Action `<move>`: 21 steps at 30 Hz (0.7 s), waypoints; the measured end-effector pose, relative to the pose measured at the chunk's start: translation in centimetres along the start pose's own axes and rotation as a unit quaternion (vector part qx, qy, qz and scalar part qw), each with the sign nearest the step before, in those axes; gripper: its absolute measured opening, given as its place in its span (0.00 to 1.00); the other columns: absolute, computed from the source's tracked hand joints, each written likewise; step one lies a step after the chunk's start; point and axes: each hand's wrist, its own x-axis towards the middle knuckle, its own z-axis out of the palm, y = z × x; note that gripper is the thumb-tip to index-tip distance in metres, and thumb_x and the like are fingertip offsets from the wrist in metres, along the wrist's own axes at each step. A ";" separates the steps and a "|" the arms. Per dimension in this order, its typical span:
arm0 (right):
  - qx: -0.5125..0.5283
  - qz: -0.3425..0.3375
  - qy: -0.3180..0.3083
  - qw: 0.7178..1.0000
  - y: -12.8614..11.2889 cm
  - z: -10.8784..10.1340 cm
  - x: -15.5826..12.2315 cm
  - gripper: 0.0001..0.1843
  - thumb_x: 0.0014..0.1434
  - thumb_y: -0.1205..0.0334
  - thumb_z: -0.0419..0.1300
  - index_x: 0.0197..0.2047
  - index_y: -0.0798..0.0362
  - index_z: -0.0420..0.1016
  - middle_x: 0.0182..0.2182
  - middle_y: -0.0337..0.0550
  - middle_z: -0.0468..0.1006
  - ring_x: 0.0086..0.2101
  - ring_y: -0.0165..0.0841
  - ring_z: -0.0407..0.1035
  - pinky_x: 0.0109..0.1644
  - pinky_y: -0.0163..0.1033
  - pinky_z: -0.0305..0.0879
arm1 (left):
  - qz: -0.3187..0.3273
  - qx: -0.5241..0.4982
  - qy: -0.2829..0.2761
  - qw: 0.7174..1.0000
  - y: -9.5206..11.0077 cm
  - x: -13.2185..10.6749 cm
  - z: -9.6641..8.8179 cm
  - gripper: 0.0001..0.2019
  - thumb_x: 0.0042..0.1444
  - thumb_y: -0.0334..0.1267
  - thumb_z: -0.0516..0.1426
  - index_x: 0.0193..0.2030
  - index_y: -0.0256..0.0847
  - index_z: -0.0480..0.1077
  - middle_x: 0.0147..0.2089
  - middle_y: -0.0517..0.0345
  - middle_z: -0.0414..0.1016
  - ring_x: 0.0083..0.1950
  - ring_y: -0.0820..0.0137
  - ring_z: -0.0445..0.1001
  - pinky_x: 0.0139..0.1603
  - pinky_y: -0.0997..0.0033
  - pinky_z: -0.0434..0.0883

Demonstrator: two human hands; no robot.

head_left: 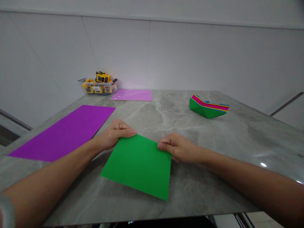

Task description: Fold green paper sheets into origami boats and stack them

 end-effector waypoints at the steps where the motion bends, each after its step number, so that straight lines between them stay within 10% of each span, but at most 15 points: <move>1: -0.007 0.003 0.010 1.000 0.1 0.1 0.1 0.22 0.64 0.57 0.50 0.19 0.53 0.58 0.11 0.31 0.59 0.14 0.22 0.53 0.18 0.28 0.49 | -0.011 -0.014 -0.002 1.000 -0.1 0.1 -0.2 0.22 0.49 0.46 0.64 0.12 0.37 0.65 0.11 0.63 0.58 0.12 0.80 0.54 0.12 0.79 0.50; 9: 0.093 0.048 0.231 0.967 2.2 -0.1 0.8 0.19 0.63 0.48 0.48 0.27 0.52 0.62 0.13 0.32 0.67 0.11 0.23 0.57 0.14 0.29 0.49 | 0.081 -0.218 -0.005 0.972 -0.7 1.2 0.5 0.25 0.51 0.58 0.60 0.43 0.36 0.75 0.38 0.49 0.80 0.38 0.61 0.79 0.39 0.63 0.75; 15: 0.189 0.020 0.126 0.974 2.2 1.0 0.9 0.21 0.56 0.43 0.57 0.37 0.55 0.65 0.23 0.39 0.77 0.13 0.24 0.64 0.13 0.28 0.54 | 0.063 -0.011 0.101 0.993 -2.2 1.4 3.3 0.23 0.55 0.56 0.59 0.28 0.34 0.74 0.23 0.54 0.77 0.22 0.70 0.74 0.22 0.75 0.71; 21: 0.174 0.021 0.111 0.978 2.1 1.1 0.7 0.21 0.57 0.44 0.57 0.35 0.56 0.67 0.22 0.40 0.77 0.11 0.22 0.62 0.12 0.27 0.51 | 0.060 -0.005 0.093 0.994 -1.9 0.9 3.2 0.22 0.53 0.56 0.60 0.32 0.35 0.75 0.25 0.55 0.77 0.23 0.69 0.74 0.24 0.72 0.74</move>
